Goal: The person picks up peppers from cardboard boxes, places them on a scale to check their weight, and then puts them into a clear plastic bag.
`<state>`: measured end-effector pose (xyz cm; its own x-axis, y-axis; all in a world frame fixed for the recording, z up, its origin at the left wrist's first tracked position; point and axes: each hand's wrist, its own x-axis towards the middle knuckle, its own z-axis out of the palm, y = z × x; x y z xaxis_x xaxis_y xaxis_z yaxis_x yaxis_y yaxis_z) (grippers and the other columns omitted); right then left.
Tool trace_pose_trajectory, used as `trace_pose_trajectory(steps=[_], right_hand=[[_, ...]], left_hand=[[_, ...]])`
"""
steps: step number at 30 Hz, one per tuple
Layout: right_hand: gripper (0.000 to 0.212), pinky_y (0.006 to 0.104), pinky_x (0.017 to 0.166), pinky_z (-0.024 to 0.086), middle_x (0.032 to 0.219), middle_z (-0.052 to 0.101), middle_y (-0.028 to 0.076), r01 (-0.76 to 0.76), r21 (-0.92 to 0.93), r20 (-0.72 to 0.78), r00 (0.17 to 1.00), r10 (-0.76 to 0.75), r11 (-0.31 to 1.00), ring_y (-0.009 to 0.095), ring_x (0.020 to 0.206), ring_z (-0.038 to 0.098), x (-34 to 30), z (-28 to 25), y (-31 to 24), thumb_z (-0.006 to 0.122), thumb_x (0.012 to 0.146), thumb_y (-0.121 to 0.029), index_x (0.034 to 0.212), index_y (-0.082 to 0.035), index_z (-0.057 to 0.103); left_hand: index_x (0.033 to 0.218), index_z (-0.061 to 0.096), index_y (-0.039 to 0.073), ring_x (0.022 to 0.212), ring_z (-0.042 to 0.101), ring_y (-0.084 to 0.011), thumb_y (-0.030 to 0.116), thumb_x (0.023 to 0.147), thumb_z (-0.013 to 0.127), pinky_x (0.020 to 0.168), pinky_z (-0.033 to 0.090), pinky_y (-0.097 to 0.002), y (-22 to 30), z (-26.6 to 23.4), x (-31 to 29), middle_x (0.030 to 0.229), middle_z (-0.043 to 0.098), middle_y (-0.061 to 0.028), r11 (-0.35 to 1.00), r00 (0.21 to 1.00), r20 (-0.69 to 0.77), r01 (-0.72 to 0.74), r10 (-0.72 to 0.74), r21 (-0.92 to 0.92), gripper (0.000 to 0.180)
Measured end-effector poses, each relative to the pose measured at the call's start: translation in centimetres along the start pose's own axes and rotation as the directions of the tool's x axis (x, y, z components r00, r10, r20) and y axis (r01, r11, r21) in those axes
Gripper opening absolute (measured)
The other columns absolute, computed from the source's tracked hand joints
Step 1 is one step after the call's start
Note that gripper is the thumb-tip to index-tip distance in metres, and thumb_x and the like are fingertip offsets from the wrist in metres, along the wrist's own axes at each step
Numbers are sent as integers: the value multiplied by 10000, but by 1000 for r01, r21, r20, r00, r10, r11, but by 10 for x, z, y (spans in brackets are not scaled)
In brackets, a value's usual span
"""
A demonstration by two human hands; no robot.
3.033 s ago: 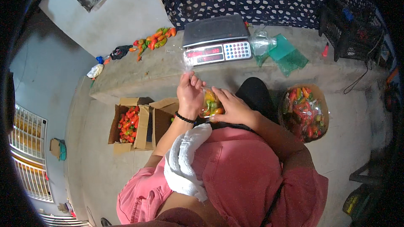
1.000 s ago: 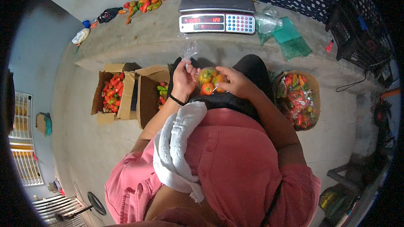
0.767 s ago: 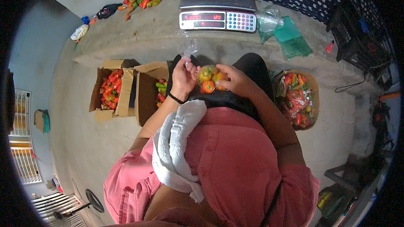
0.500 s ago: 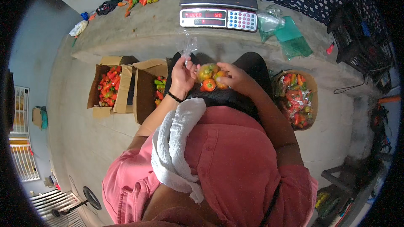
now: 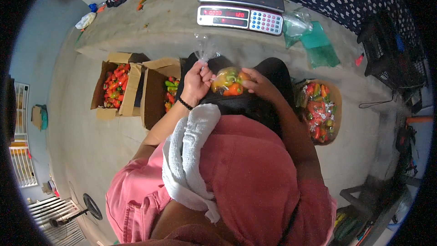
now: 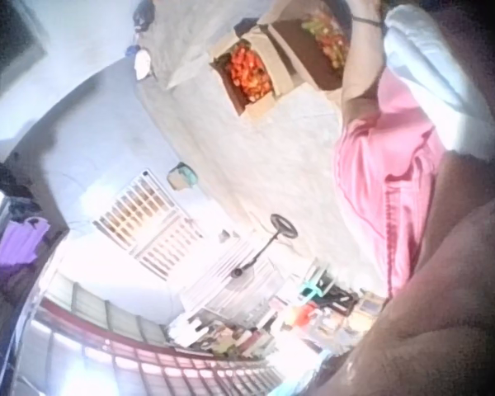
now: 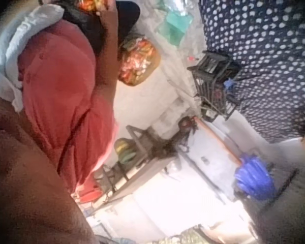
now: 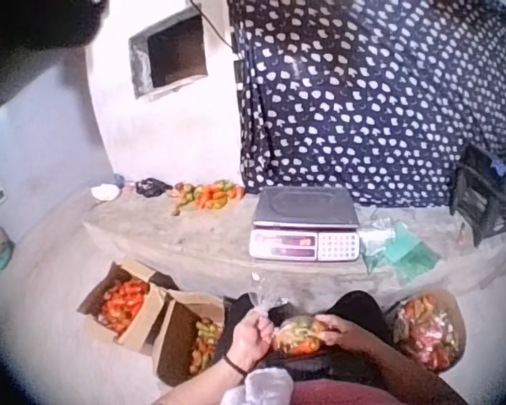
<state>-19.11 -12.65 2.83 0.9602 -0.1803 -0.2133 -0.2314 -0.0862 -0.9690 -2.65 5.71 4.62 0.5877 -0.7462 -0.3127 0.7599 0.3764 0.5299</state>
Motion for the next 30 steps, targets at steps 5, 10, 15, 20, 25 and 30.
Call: trace_pose_trajectory(steps=[5,10,15,20,25,30], right_hand=[[536,213,653,441,1117,514,62,-78,-87,32,996,81,993,81,805,532,-7,7,-24,493,893,-198,1378,-95,288],[532,272,656,478,1003,588,113,86,-124,-113,989,-100,988,173,770,601,10,9,1,559,811,-119,1317,-93,397],[461,324,727,497,1116,566,141,302,-673,-183,817,-548,675,270,868,616,-31,20,-108,576,766,-80,1220,-95,496],[439,357,741,502,1291,443,146,566,-756,195,673,-713,328,312,906,602,-32,29,-149,595,748,-78,1177,-158,552],[573,380,831,439,1367,344,162,531,-848,365,591,-719,5,289,941,549,-18,20,-175,667,715,-293,1254,-202,492],[663,498,908,341,1134,520,83,444,-881,424,583,-693,-165,246,859,513,-5,7,-196,671,671,-388,1278,-209,471]], left_hand=[[790,453,120,456,278,-87,160,916,435,484,318,-246,-3,19,-9,557,307,33,995,997,38,-65,62,82,134],[820,439,119,460,276,-76,177,924,443,442,257,-221,21,53,-3,577,321,33,984,930,366,-41,-26,172,118],[808,452,102,440,277,-75,160,923,438,406,238,-228,52,71,8,560,324,30,990,964,246,76,-103,117,129],[816,475,77,424,315,-74,147,917,445,374,249,-210,52,94,-7,548,351,37,978,927,318,164,-198,130,127],[862,483,93,432,334,-44,148,922,435,346,208,-191,54,117,-28,565,376,49,948,914,319,166,-252,271,94],[872,471,108,449,319,-31,153,904,438,384,212,-181,57,116,-35,583,372,55,890,865,349,206,-360,407,65]])
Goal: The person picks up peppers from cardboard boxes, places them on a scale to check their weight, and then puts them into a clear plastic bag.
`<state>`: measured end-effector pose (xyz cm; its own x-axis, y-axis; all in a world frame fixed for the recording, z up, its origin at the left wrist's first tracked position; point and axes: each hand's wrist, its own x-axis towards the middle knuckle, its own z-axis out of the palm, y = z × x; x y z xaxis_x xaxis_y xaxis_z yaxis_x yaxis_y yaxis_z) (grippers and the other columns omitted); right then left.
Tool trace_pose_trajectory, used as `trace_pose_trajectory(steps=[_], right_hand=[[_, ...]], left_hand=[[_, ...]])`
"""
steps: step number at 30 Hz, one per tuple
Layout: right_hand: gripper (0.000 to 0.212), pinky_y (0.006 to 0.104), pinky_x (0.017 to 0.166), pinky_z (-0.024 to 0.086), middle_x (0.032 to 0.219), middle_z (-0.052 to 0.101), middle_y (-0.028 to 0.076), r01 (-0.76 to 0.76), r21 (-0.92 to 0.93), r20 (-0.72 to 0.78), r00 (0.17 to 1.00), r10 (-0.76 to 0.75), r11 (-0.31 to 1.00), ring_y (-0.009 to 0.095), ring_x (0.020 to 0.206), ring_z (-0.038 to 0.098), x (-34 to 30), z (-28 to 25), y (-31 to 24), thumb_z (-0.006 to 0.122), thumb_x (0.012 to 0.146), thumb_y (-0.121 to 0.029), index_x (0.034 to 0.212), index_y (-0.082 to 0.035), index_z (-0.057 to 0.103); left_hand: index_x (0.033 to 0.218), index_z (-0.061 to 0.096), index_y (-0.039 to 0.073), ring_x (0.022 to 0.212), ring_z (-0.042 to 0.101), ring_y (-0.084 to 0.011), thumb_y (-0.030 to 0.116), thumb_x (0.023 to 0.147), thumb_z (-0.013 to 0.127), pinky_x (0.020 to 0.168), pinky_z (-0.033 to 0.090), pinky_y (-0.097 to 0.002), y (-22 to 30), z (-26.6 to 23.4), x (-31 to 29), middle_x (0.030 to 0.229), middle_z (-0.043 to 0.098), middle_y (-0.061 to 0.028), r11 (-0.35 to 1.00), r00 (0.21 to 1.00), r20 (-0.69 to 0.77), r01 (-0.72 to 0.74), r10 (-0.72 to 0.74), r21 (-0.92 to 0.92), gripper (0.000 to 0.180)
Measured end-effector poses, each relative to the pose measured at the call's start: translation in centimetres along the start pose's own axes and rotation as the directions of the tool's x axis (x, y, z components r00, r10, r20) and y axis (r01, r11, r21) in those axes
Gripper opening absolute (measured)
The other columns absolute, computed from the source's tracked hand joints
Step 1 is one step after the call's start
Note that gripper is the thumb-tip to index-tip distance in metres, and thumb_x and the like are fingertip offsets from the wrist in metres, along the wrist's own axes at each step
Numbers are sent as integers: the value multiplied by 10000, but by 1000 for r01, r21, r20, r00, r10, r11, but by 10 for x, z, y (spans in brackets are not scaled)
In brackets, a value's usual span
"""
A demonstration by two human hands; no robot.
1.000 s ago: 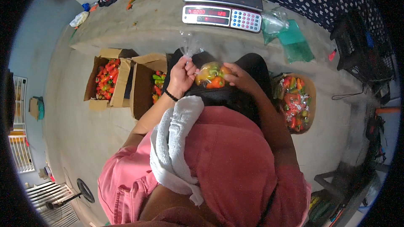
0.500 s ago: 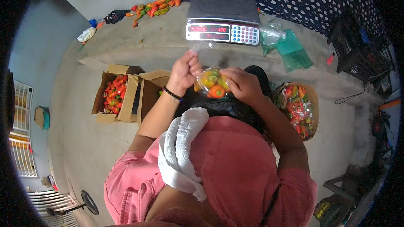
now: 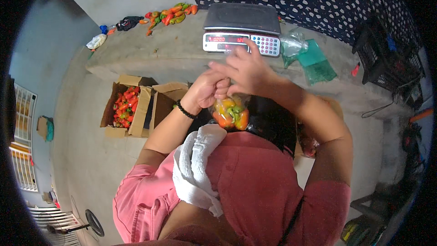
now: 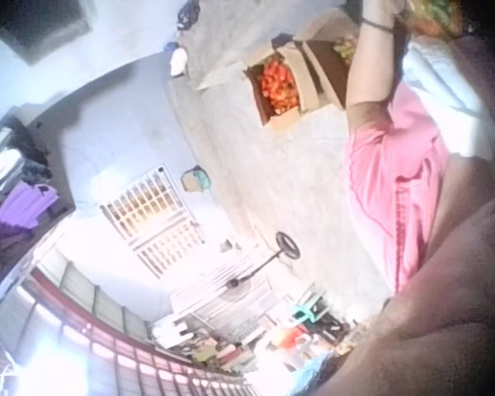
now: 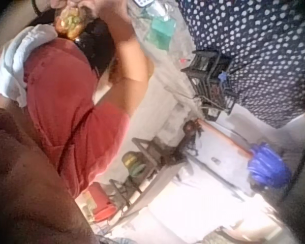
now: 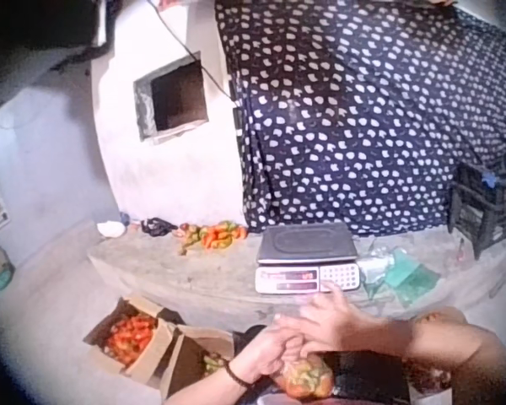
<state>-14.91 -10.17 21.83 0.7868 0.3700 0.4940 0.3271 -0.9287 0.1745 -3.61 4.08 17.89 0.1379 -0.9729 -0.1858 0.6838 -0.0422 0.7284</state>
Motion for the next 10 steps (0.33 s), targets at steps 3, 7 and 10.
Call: trace_pose_trajectory(steps=[3,7,10], right_hand=[[349,541,950,284,789,545,42,-31,-77,115,993,39,997,229,891,503,-1,-2,14,668,667,-331,936,-114,617],[166,533,931,305,696,548,65,-56,-189,174,981,90,980,240,876,515,-11,-25,18,643,706,-252,732,-96,594],[99,480,889,350,740,585,28,-326,209,440,873,209,922,202,910,528,-26,-33,16,648,746,-177,729,-85,613]], left_hand=[[908,476,101,465,315,-31,153,894,480,409,229,-180,1,8,-8,589,375,55,999,1000,31,-1,2,-36,54],[996,528,62,507,396,-49,129,869,570,455,326,-206,-18,4,-19,616,466,13,748,933,-19,-275,359,604,150],[941,622,12,741,621,-191,131,867,568,703,475,-281,-18,14,-27,885,648,-96,202,817,232,-386,528,900,151]])
